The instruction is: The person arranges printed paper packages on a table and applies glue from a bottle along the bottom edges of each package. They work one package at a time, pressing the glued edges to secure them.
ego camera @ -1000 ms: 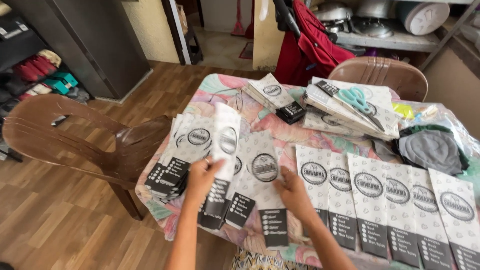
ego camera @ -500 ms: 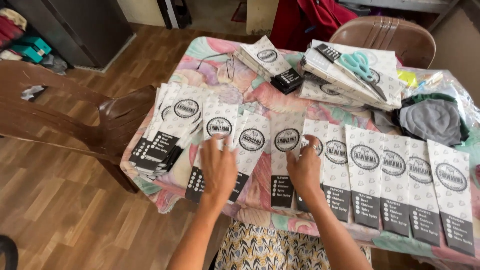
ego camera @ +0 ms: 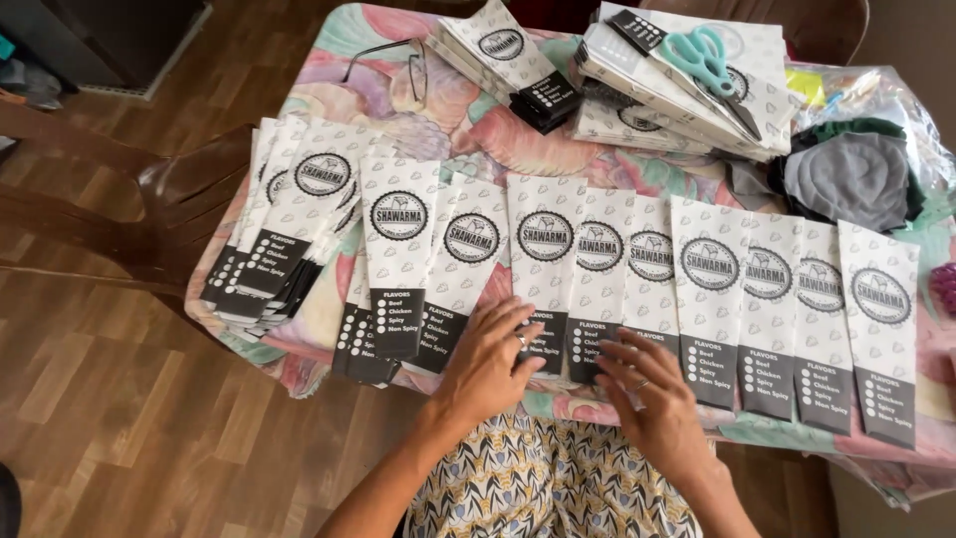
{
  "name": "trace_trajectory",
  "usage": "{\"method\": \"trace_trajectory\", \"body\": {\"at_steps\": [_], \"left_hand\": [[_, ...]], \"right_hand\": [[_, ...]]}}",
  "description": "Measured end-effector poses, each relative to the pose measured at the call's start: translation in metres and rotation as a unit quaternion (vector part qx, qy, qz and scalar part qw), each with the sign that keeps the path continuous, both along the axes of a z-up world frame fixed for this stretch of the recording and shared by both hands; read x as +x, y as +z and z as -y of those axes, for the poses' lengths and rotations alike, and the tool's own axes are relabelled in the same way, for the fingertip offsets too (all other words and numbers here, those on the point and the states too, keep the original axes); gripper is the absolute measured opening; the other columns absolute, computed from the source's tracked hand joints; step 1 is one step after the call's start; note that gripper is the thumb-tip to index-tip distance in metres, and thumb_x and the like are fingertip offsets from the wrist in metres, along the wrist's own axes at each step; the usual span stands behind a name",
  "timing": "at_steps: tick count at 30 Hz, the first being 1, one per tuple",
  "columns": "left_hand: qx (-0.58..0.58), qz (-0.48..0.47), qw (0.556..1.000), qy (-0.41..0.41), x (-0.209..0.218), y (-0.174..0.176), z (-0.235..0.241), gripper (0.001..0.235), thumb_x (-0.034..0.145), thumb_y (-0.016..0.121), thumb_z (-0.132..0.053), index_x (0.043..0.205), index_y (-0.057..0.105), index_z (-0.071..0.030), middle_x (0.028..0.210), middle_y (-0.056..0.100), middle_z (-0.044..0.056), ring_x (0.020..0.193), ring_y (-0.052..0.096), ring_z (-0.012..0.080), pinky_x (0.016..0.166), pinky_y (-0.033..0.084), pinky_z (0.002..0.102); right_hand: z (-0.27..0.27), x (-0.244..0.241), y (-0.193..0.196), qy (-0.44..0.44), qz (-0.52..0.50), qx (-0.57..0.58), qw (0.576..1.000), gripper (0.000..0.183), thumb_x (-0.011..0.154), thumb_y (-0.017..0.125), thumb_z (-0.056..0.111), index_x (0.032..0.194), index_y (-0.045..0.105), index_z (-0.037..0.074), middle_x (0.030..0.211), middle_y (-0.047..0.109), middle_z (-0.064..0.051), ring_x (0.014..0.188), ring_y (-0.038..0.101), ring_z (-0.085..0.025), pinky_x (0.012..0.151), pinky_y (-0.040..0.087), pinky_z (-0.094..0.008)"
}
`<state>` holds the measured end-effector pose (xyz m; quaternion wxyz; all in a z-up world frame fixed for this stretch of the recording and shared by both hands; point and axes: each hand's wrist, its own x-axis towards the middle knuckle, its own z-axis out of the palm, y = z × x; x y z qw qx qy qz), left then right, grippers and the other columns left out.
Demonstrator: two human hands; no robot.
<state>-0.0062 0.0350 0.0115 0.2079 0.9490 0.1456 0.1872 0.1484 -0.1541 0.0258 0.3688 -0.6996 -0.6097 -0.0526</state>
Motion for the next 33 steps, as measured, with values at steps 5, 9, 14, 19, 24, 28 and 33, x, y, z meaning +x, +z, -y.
{"method": "trace_trajectory", "body": {"at_steps": [5, 9, 14, 19, 24, 28, 33], "left_hand": [[0.006, 0.043, 0.999, -0.013, -0.007, -0.003, 0.002, 0.040, 0.094, 0.067, -0.023, 0.129, 0.063, -0.005, 0.152, 0.051, 0.018, 0.144, 0.042, 0.0285, 0.126, 0.025, 0.046], [0.037, 0.190, 0.980, -0.047, -0.023, -0.001, 0.009, 0.013, 0.094, 0.071, -0.005, 0.105, 0.073, 0.001, 0.123, 0.069, 0.019, 0.122, 0.060, 0.0300, 0.116, 0.044, 0.046], [0.034, 0.159, 0.983, -0.083, -0.038, -0.010, 0.013, 0.025, 0.085, 0.081, -0.002, 0.109, 0.074, 0.002, 0.121, 0.071, 0.020, 0.120, 0.064, 0.0316, 0.115, 0.044, 0.048], [0.022, 0.158, 0.984, -0.074, -0.038, -0.022, 0.011, 0.025, 0.083, 0.081, 0.004, 0.107, 0.075, 0.000, 0.120, 0.072, 0.020, 0.118, 0.066, 0.0297, 0.115, 0.047, 0.041], [-0.003, 0.180, 0.981, -0.068, -0.035, -0.029, 0.007, 0.020, 0.081, 0.082, 0.002, 0.100, 0.076, 0.000, 0.112, 0.074, 0.019, 0.113, 0.068, 0.0301, 0.108, 0.052, 0.039], [-0.007, 0.203, 0.978, -0.052, -0.027, -0.028, 0.008, 0.015, 0.083, 0.080, -0.002, 0.096, 0.074, 0.000, 0.105, 0.073, 0.016, 0.106, 0.068, 0.0264, 0.105, 0.053, 0.036], [-0.031, 0.164, 0.986, -0.007, -0.026, -0.021, 0.009, 0.011, 0.088, 0.076, -0.008, 0.097, 0.072, -0.002, 0.104, 0.072, 0.011, 0.101, 0.067, 0.0219, 0.103, 0.050, 0.037]], "right_hand": [[0.000, -0.010, -0.011, -0.008, 0.009, -0.006, 1.000, 0.024, 0.089, 0.074, 0.008, 0.113, 0.075, 0.006, 0.125, 0.075, -0.011, 0.129, 0.062, -0.030, 0.117, 0.048, -0.047], [-0.008, -0.018, -0.001, 0.009, -0.024, 0.032, 0.999, 0.030, 0.085, 0.075, 0.005, 0.115, 0.072, 0.003, 0.135, 0.067, -0.016, 0.132, 0.058, -0.033, 0.117, 0.047, -0.049], [-0.027, -0.033, -0.008, 0.076, -0.009, 0.057, 0.995, 0.023, 0.089, 0.073, 0.003, 0.112, 0.071, 0.002, 0.125, 0.070, -0.016, 0.126, 0.063, -0.032, 0.117, 0.047, -0.049], [-0.034, -0.033, -0.019, 0.085, 0.002, 0.043, 0.995, 0.020, 0.090, 0.075, 0.010, 0.108, 0.072, 0.002, 0.116, 0.074, -0.014, 0.121, 0.066, -0.029, 0.113, 0.049, -0.048], [-0.034, -0.031, -0.012, 0.113, 0.017, 0.057, 0.992, 0.013, 0.091, 0.071, 0.000, 0.103, 0.068, 0.002, 0.113, 0.073, -0.015, 0.119, 0.067, -0.032, 0.110, 0.050, -0.050], [-0.039, -0.034, -0.003, 0.096, -0.001, 0.034, 0.995, 0.011, 0.095, 0.066, 0.008, 0.102, 0.067, 0.000, 0.107, 0.072, -0.014, 0.113, 0.067, -0.031, 0.107, 0.050, -0.049], [-0.045, -0.038, 0.002, 0.041, -0.058, 0.027, 0.997, 0.002, 0.087, 0.073, 0.002, 0.087, 0.071, 0.003, 0.098, 0.074, -0.009, 0.103, 0.069, -0.026, 0.108, 0.049, -0.046]]}}
